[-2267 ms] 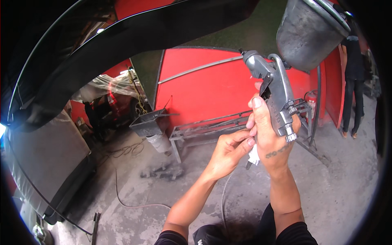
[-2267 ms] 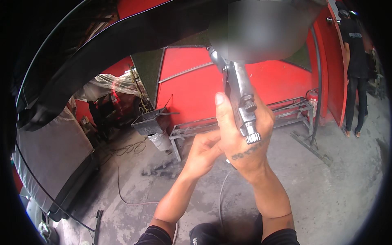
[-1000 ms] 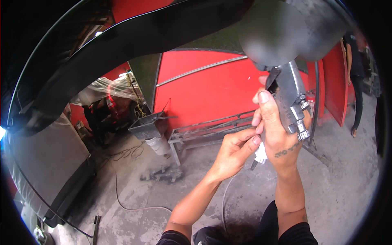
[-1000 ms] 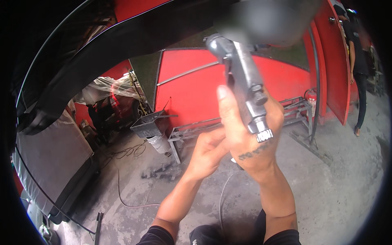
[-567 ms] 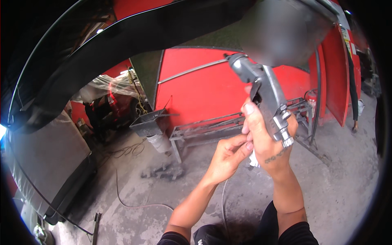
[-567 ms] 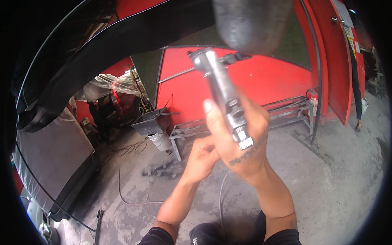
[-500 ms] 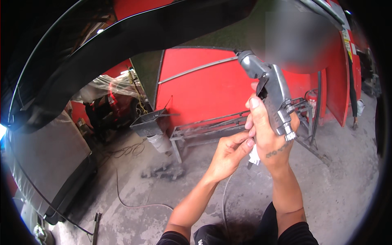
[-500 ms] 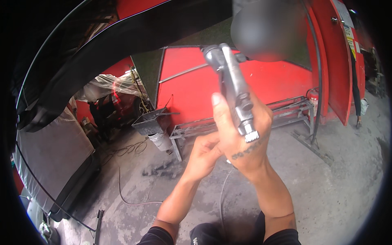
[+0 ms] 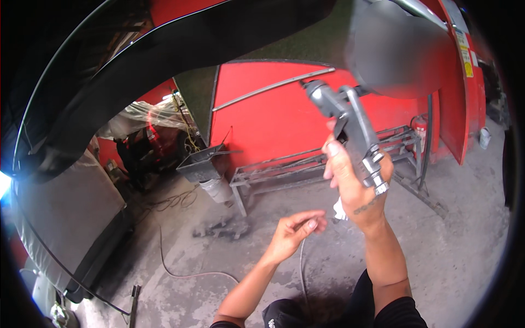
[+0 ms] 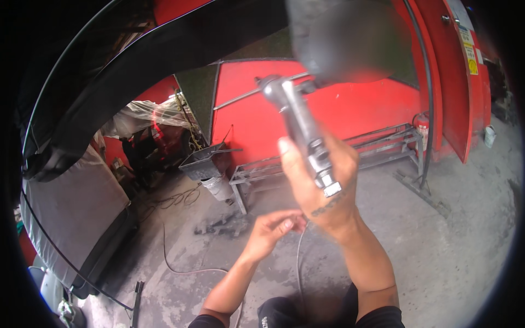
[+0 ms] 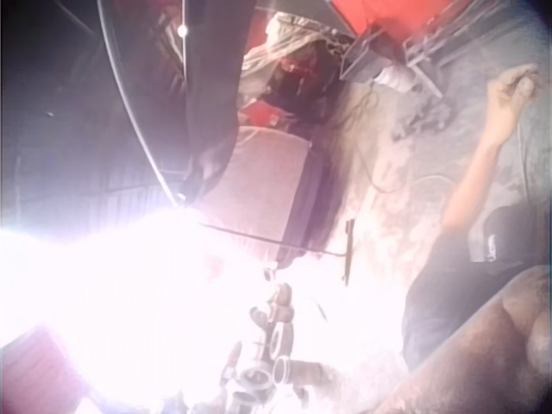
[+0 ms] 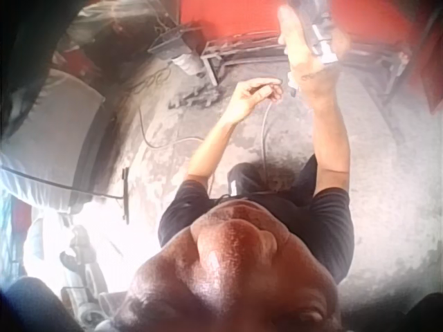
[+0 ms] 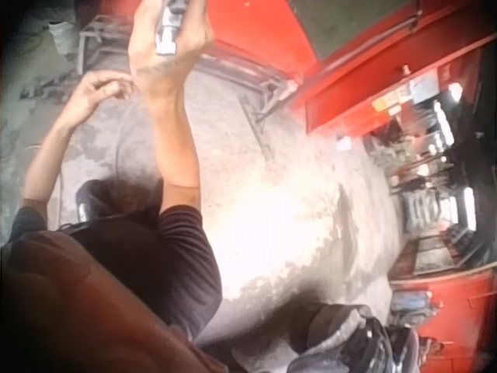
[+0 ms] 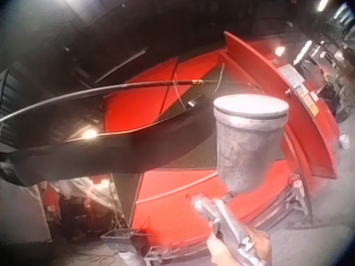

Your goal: The person inspects a black car bumper, then uses a spray gun to apply a coat of paint. They move around the bumper to cover different sections, including the edges and the main body, ensuring even coverage.

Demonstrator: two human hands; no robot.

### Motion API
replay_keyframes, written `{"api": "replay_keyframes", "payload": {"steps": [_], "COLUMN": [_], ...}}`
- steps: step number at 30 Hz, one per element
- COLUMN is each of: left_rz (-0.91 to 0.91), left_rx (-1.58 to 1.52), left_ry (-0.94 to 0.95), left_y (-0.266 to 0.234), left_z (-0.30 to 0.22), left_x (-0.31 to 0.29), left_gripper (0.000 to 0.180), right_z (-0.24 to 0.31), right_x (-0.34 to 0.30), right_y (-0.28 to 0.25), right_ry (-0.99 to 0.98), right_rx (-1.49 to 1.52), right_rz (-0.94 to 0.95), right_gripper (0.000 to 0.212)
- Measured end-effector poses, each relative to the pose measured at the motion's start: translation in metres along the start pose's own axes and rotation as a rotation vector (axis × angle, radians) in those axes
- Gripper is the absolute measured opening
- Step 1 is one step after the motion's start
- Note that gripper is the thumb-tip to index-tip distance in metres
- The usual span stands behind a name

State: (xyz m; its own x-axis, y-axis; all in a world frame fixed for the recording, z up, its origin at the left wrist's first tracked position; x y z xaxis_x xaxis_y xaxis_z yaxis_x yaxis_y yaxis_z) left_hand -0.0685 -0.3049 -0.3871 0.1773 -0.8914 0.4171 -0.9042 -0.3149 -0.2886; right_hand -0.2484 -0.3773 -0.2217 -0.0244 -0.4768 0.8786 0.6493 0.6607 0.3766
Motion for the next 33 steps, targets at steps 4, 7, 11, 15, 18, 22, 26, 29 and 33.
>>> {"api": "replay_keyframes", "payload": {"steps": [4, 7, 11, 15, 18, 22, 26, 29, 33], "left_rz": [0.047, 0.081, 0.211, 0.561, 0.648, 0.427, 0.409, 0.356, 0.329], "left_rx": [0.033, 0.338, 0.693, 0.841, 1.107, 1.071, 0.829, 0.899, 1.072], "left_ry": [-0.350, -0.450, -0.430, -0.577, -0.815, -0.828, -1.027, -1.003, -0.956], "left_y": [-0.004, -0.010, -0.009, 0.012, 0.017, 0.030, 0.039, 0.036, 0.039], "left_z": [0.132, 0.226, 0.343, 0.418, 0.464, 0.485, 0.473, 0.466, 0.469], "left_x": [-0.049, -0.101, -0.198, -0.320, -0.416, -0.442, -0.435, -0.434, -0.430], "left_gripper": [0.039, 0.032, 0.026, 0.044, 0.076, 0.090, 0.101, 0.101, 0.099], "right_z": [-0.001, -0.002, 0.000, -0.002, -0.005, -0.001, -0.009, 0.001, 0.002], "right_x": [0.008, 0.008, -0.004, -0.007, -0.001, 0.003, -0.003, -0.007, -0.012], "right_y": [-0.020, -0.017, -0.002, -0.010, -0.017, -0.020, 0.005, 0.029, 0.027], "right_ry": [0.027, 0.049, 0.028, 0.013, -0.029, -0.014, -0.026, -0.080, -0.056], "right_rx": [-0.026, -0.034, 0.003, 0.000, 0.031, 0.051, -0.043, -0.022, -0.029], "right_rz": [-0.073, -0.036, 0.157, 0.072, -0.075, -0.162, 0.057, 0.189, 0.165], "right_gripper": [0.030, 0.029, 0.030, 0.026, 0.021, 0.018, 0.026, 0.023, 0.027]}}
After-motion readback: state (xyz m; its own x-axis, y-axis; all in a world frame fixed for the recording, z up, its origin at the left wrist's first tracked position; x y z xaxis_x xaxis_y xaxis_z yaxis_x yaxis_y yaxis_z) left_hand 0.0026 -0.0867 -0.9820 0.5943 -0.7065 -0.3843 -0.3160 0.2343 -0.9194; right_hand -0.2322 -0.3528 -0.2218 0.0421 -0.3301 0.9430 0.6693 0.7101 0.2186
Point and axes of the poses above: each hand's wrist, its own x-axis towards the middle knuckle, its own y-axis out of the palm, z = x × y, the point moved 8 cm from there along x, towards the middle knuckle, and after that the axes turned 11 degrees about x, right-handed, at the moved point
